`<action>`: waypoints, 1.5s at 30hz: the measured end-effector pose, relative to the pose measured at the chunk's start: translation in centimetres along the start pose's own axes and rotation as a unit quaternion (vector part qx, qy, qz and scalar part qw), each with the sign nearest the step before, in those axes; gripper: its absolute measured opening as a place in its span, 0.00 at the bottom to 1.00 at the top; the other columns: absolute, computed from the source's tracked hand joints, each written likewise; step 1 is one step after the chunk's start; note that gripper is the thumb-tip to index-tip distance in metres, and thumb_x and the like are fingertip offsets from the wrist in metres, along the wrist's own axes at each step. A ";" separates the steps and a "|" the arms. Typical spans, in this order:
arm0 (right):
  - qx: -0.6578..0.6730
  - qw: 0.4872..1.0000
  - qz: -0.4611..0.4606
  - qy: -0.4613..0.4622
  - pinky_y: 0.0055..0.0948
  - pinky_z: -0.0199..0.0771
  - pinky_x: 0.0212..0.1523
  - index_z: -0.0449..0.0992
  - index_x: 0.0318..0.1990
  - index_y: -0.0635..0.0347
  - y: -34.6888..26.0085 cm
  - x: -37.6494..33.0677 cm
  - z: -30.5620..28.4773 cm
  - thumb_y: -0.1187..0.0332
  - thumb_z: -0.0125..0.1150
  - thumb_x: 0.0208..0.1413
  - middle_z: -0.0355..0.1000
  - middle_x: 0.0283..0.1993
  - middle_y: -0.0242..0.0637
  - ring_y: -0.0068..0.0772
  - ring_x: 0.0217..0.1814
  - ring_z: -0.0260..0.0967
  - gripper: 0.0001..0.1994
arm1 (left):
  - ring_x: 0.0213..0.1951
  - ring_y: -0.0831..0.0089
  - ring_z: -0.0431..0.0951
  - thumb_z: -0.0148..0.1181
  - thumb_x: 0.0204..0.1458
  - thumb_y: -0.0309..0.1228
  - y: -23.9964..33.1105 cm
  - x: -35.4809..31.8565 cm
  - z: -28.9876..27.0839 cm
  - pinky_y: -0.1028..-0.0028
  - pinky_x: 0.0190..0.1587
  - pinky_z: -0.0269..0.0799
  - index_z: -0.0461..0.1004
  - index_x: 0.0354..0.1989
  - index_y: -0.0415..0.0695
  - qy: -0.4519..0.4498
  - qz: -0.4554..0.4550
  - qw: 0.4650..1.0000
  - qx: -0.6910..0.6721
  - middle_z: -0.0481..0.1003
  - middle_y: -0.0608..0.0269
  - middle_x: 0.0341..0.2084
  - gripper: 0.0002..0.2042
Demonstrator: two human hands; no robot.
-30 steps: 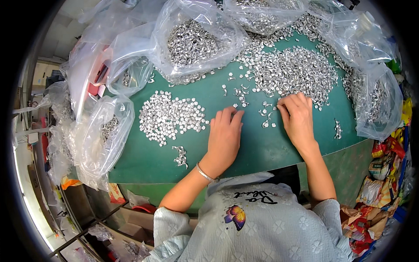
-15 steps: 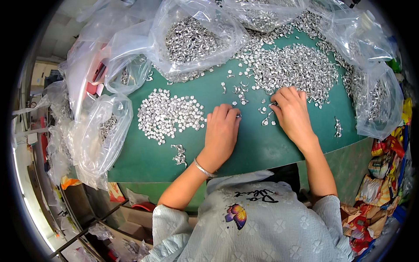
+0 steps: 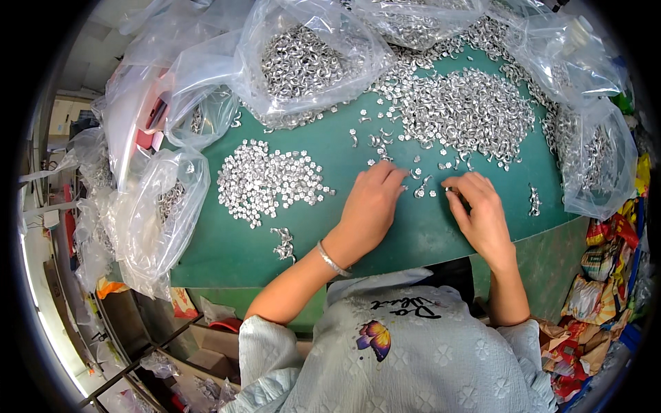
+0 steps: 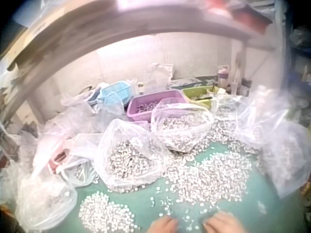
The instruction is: The person sorts small metal components by hand, picking individual pieces from a large central pile on a green workbench and moving them into separate piles or towards plastic bags.
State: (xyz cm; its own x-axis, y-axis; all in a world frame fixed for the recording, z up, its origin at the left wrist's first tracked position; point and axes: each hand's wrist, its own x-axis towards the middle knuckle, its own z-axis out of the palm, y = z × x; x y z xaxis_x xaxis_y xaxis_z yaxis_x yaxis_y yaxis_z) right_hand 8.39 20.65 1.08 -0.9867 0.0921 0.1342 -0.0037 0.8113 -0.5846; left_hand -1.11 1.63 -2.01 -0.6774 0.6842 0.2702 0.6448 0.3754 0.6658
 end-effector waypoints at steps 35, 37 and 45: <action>-0.052 0.989 -0.134 -0.033 0.35 0.68 0.41 0.70 0.37 0.59 -2.5 -2.2 5.4 0.70 0.58 0.51 0.64 0.35 0.37 0.39 0.41 0.66 0.07 | 0.47 0.66 0.77 0.54 0.53 0.11 3.1 -6.5 -1.2 0.72 0.48 0.77 0.71 0.47 0.36 0.095 -0.132 0.980 -0.113 0.74 0.55 0.45 0.14; -0.049 0.992 -0.112 -0.027 0.37 0.68 0.40 0.70 0.37 0.59 -1.8 -2.9 4.7 0.70 0.58 0.52 0.63 0.35 0.38 0.41 0.41 0.66 0.07 | 0.51 0.69 0.76 0.52 0.55 0.11 2.7 -7.0 -1.6 0.72 0.51 0.76 0.68 0.52 0.36 0.086 -0.188 0.962 -0.181 0.73 0.57 0.47 0.16; -0.050 0.992 -0.010 0.114 0.39 0.66 0.39 0.74 0.41 0.63 2.4 -5.5 0.6 0.73 0.67 0.49 0.68 0.36 0.42 0.44 0.37 0.66 0.12 | 0.50 0.68 0.76 0.56 0.52 0.12 2.4 -6.5 -1.4 0.72 0.48 0.75 0.69 0.55 0.37 0.061 -0.161 0.973 -0.154 0.74 0.56 0.46 0.21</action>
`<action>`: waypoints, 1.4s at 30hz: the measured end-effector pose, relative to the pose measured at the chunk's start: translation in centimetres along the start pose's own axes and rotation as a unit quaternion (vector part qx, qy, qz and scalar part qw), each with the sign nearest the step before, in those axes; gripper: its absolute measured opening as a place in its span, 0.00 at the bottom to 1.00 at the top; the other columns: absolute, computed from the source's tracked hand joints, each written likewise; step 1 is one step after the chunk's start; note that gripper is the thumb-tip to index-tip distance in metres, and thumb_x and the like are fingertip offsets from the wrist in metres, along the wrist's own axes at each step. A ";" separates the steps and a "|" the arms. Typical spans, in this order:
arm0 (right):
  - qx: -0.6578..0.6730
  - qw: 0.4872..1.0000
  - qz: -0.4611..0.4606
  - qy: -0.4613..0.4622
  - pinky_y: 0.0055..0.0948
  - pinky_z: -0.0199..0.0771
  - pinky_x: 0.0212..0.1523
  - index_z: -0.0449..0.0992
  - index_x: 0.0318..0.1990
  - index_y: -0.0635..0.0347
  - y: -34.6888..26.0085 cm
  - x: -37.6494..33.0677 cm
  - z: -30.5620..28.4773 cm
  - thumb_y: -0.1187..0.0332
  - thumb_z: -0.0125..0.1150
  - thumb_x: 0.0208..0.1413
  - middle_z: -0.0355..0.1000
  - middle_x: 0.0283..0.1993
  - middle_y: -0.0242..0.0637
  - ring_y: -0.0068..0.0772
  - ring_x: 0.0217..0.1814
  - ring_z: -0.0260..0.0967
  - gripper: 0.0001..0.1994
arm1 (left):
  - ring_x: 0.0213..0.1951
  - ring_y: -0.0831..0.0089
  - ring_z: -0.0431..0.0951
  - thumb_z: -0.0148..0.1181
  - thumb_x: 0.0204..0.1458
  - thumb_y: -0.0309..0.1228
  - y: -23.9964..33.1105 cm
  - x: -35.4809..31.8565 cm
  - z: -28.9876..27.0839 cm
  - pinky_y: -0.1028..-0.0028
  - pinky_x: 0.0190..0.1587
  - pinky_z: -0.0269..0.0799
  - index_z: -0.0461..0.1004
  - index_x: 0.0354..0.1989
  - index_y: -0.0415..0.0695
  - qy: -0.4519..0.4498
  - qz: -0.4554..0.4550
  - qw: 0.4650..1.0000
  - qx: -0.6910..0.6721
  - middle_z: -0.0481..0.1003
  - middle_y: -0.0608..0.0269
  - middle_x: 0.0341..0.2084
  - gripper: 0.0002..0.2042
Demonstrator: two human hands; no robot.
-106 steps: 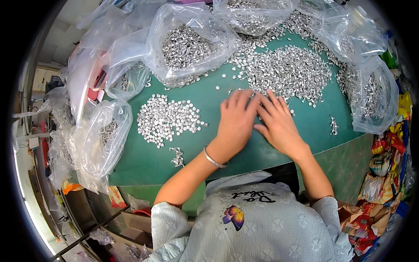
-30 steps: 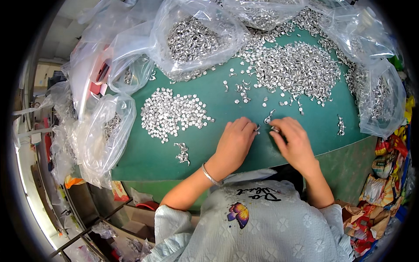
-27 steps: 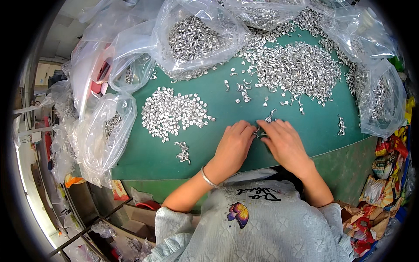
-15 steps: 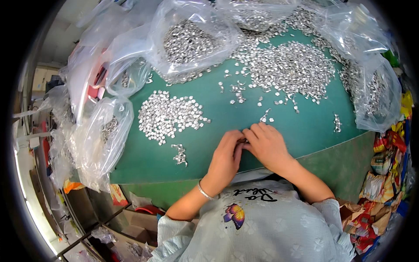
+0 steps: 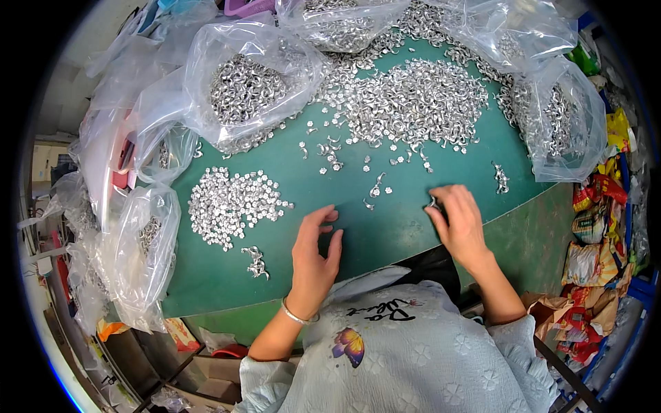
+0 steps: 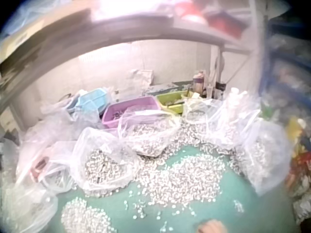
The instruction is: The person sorts small metal components by hand, picking individual pieces from a large central pile on a green workbench and moving them into separate piles or towards plastic bags.
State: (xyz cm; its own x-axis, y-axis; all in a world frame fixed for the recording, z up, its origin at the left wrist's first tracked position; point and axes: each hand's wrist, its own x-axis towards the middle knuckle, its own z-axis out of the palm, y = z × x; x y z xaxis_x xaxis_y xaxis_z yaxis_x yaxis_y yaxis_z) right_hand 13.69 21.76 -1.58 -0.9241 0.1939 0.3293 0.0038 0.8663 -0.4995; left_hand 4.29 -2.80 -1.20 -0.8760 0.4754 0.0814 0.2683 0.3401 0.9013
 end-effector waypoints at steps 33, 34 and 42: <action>0.089 0.992 -0.047 -0.077 0.40 0.69 0.44 0.73 0.42 0.64 -2.8 0.9 2.8 0.73 0.67 0.47 0.66 0.44 0.41 0.47 0.45 0.67 0.14 | 0.37 0.54 0.76 0.60 0.51 0.16 1.4 2.2 4.0 0.65 0.40 0.72 0.75 0.40 0.37 -0.093 0.114 0.987 0.066 0.74 0.53 0.35 0.09; 0.092 0.991 -0.057 -0.082 0.40 0.70 0.44 0.73 0.41 0.64 -2.6 1.0 3.0 0.73 0.67 0.47 0.67 0.44 0.42 0.47 0.44 0.67 0.14 | 0.37 0.55 0.76 0.60 0.51 0.16 1.4 2.3 3.9 0.65 0.40 0.72 0.75 0.40 0.37 -0.085 0.117 0.988 0.060 0.74 0.53 0.35 0.09; 0.008 0.999 0.040 0.021 0.39 0.73 0.44 0.73 0.37 0.67 3.1 -1.6 -0.5 0.81 0.65 0.48 0.68 0.42 0.45 0.48 0.44 0.70 0.09 | 0.37 0.60 0.76 0.61 0.51 0.17 0.5 3.3 2.0 0.67 0.41 0.73 0.73 0.46 0.38 -0.056 0.086 0.988 0.116 0.73 0.54 0.36 0.14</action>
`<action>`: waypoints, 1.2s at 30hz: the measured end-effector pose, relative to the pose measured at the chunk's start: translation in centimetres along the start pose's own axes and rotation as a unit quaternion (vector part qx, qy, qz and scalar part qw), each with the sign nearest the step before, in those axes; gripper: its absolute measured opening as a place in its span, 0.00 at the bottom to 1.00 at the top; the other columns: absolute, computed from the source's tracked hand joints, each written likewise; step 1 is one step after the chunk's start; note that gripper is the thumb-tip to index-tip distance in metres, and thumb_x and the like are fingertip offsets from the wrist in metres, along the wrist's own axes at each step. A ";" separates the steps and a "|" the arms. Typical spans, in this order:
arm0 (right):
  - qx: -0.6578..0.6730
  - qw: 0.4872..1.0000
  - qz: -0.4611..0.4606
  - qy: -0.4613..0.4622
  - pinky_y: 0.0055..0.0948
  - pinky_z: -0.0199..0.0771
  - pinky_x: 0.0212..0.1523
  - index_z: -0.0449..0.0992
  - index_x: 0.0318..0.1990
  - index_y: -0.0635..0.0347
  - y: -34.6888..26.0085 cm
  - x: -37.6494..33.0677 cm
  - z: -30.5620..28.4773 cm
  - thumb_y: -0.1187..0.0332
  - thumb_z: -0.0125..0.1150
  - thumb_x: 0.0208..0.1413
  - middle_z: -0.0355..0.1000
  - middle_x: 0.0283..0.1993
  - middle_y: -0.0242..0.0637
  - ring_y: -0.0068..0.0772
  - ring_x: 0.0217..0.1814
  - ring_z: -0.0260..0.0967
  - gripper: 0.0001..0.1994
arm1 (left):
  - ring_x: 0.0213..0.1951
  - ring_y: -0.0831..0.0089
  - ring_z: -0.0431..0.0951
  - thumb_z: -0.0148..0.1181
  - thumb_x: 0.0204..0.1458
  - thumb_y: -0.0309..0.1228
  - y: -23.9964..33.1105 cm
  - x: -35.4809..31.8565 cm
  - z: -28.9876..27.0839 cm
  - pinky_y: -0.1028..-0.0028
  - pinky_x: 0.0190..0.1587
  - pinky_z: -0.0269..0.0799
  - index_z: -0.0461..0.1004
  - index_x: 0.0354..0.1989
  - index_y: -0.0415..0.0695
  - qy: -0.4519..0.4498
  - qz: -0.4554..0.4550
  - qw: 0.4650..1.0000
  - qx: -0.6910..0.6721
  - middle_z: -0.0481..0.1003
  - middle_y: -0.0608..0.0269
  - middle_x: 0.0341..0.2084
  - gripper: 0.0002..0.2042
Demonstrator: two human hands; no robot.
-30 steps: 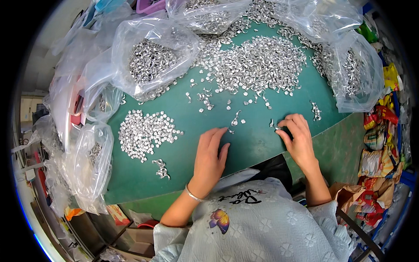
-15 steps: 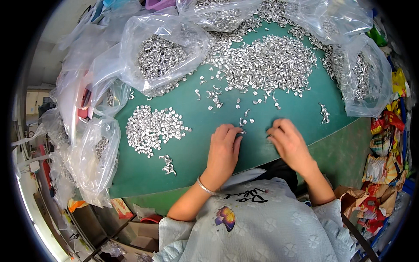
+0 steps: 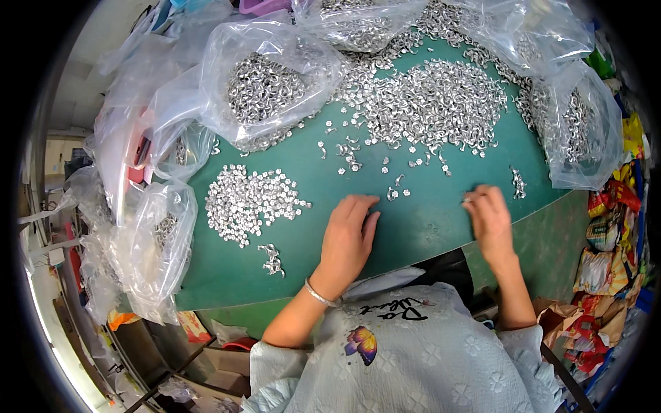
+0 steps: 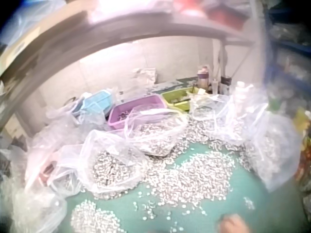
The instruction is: The person sorts small metal components by hand, picking individual pieces from a large central pile on a green workbench and moving them into separate piles or towards plastic bags.
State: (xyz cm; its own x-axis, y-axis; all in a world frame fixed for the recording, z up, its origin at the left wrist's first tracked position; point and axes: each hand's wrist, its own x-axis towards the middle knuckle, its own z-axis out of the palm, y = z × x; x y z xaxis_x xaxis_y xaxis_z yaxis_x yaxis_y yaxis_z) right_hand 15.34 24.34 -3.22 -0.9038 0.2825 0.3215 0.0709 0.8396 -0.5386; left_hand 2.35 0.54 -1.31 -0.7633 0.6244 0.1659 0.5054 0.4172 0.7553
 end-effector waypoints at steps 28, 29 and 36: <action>-0.044 0.997 -0.068 -0.005 0.37 0.63 0.43 0.76 0.40 0.61 -4.3 6.3 2.6 0.70 0.67 0.49 0.70 0.43 0.36 0.40 0.46 0.65 0.11 | 0.41 0.55 0.72 0.57 0.49 0.16 -0.5 4.6 2.0 0.63 0.45 0.70 0.74 0.41 0.34 -0.040 0.128 0.988 0.072 0.69 0.52 0.39 0.10; -0.046 0.996 -0.070 -0.014 0.37 0.62 0.43 0.76 0.39 0.61 -4.1 6.1 2.9 0.70 0.67 0.49 0.70 0.43 0.36 0.40 0.45 0.65 0.10 | 0.41 0.55 0.73 0.57 0.49 0.16 -0.5 4.6 2.0 0.63 0.45 0.70 0.74 0.40 0.33 -0.034 0.128 0.989 0.063 0.69 0.52 0.39 0.09; -0.069 0.995 -0.053 0.042 0.38 0.61 0.41 0.74 0.32 0.61 -2.5 4.8 0.6 0.75 0.66 0.47 0.70 0.38 0.37 0.41 0.42 0.66 0.06 | 0.40 0.54 0.73 0.58 0.51 0.17 -1.0 1.7 -0.3 0.63 0.44 0.71 0.73 0.39 0.33 -0.035 0.089 0.992 0.077 0.70 0.51 0.39 0.08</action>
State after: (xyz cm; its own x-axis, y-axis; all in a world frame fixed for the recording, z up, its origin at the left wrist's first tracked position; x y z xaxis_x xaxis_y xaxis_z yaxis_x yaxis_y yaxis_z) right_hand 10.56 23.30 -0.80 -0.8717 0.2219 0.4370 0.0395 0.9206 -0.3885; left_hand 0.40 1.02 -1.56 -0.6299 0.7391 0.2386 0.6887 0.3895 0.6115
